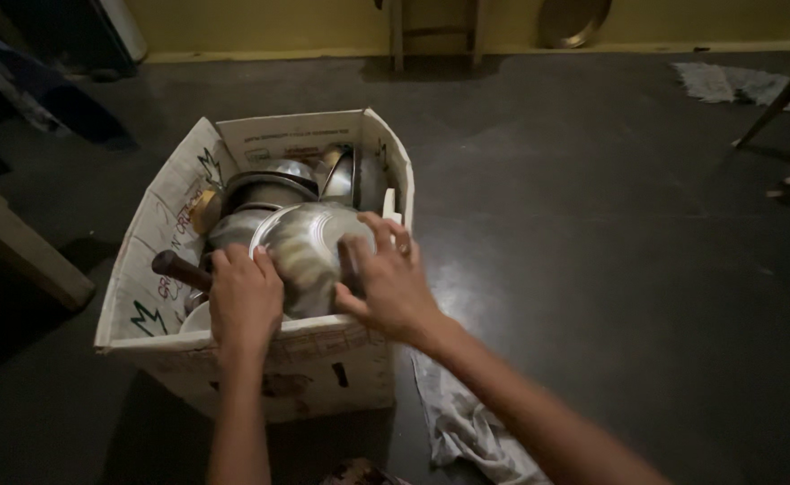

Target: The person empties a cardboard box of metal dishes and utensils onto the floor, handling items like bowls, plates, and a rolling pin by hand. The person sorts the items across the floor and then places several pieces back into the box.

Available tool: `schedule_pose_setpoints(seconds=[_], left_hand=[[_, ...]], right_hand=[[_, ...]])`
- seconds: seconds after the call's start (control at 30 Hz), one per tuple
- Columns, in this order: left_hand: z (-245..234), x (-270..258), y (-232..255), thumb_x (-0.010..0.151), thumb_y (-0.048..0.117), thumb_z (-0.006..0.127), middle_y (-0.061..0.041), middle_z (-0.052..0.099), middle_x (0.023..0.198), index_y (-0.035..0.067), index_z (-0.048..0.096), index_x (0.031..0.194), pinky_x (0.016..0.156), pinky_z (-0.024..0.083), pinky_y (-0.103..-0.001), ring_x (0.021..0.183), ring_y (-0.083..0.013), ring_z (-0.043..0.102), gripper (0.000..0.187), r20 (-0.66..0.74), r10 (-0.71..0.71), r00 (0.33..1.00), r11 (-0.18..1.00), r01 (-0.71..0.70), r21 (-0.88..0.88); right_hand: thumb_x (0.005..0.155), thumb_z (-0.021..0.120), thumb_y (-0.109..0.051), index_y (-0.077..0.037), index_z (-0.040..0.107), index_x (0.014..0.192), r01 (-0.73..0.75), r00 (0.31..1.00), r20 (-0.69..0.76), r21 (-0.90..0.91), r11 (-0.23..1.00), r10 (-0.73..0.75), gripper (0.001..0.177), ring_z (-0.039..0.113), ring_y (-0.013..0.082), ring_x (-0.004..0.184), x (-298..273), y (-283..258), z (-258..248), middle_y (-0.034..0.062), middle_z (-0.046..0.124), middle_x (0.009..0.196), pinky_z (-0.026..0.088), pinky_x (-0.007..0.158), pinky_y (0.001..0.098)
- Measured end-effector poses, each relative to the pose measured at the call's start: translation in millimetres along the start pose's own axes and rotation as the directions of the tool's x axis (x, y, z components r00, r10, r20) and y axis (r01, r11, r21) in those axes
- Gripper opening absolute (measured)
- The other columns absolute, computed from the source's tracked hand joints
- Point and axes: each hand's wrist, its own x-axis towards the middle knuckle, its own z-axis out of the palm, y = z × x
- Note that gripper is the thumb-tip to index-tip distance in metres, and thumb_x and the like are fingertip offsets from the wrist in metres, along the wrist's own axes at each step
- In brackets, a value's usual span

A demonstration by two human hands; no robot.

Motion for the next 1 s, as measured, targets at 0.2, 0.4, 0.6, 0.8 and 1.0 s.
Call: schedule_pose_setpoints(seconds=[0.2, 0.4, 0.6, 0.8, 1.0], left_hand=[[13, 10, -11, 0.107, 0.023, 0.041, -0.030, 0.058, 0.117, -0.008, 0.061, 0.106, 0.084, 0.051, -0.056, 0.099, -0.0474, 0.063, 0.037, 0.054, -0.076, 0.996, 0.997, 0.076, -0.006], [6, 22, -16, 0.112, 0.026, 0.031, -0.022, 0.062, 0.102, -0.004, 0.060, 0.105, 0.081, 0.053, -0.049, 0.092, -0.0336, 0.066, 0.042, 0.084, -0.276, 0.957, 0.947, 0.286, -0.145], [-11, 16, -10, 0.111, 0.033, 0.023, -0.017, 0.061, 0.097, 0.003, 0.056, 0.111, 0.078, 0.051, -0.048, 0.089, -0.0281, 0.065, 0.044, 0.172, -0.488, 0.856, 0.737, 0.510, -0.444], [17, 30, -72, 0.112, 0.042, 0.033, -0.018, 0.068, 0.114, -0.004, 0.063, 0.120, 0.095, 0.050, -0.043, 0.103, -0.0260, 0.063, 0.055, -0.010, -0.296, 0.955, 0.611, 0.181, -0.770], [-4, 19, -81, 0.108, 0.048, 0.040, -0.011, 0.067, 0.124, 0.003, 0.060, 0.135, 0.100, 0.049, -0.036, 0.114, -0.0207, 0.063, 0.056, 0.169, -0.089, 0.982, 0.494, 0.191, -0.848]], right_hand=[[0.079, 0.077, -0.041, -0.007, 0.043, 0.143, -0.037, 0.999, 0.027, 0.054, 0.998, 0.036, 0.080, 0.026, 0.0359, 0.150, -4, -1, 5, 0.0186, 0.044, 0.146, 0.022, 0.122, 0.0613], [0.074, 0.082, -0.060, -0.011, 0.038, 0.147, -0.096, 0.995, -0.027, 0.128, 0.987, 0.100, 0.099, 0.021, 0.0323, 0.152, -10, -4, 10, 0.0162, 0.040, 0.154, 0.014, 0.119, 0.0650], [0.078, 0.080, -0.063, -0.008, 0.027, 0.158, -0.015, 0.993, -0.116, 0.154, 0.988, 0.033, 0.110, 0.020, 0.0315, 0.158, -14, 4, 17, 0.0162, 0.036, 0.161, 0.017, 0.128, 0.0615], [0.071, 0.081, -0.067, -0.011, -0.003, 0.162, -0.173, 0.985, 0.085, 0.417, 0.892, 0.151, 0.136, 0.010, 0.0450, 0.156, -23, -6, -2, 0.0263, 0.003, 0.167, 0.020, 0.120, 0.0629], [0.072, 0.069, -0.074, -0.010, -0.008, 0.162, -0.306, 0.915, 0.211, 0.919, 0.249, 0.345, 0.135, 0.045, 0.0402, 0.143, -22, 4, -31, 0.0236, 0.019, 0.163, 0.045, 0.111, 0.0535]])
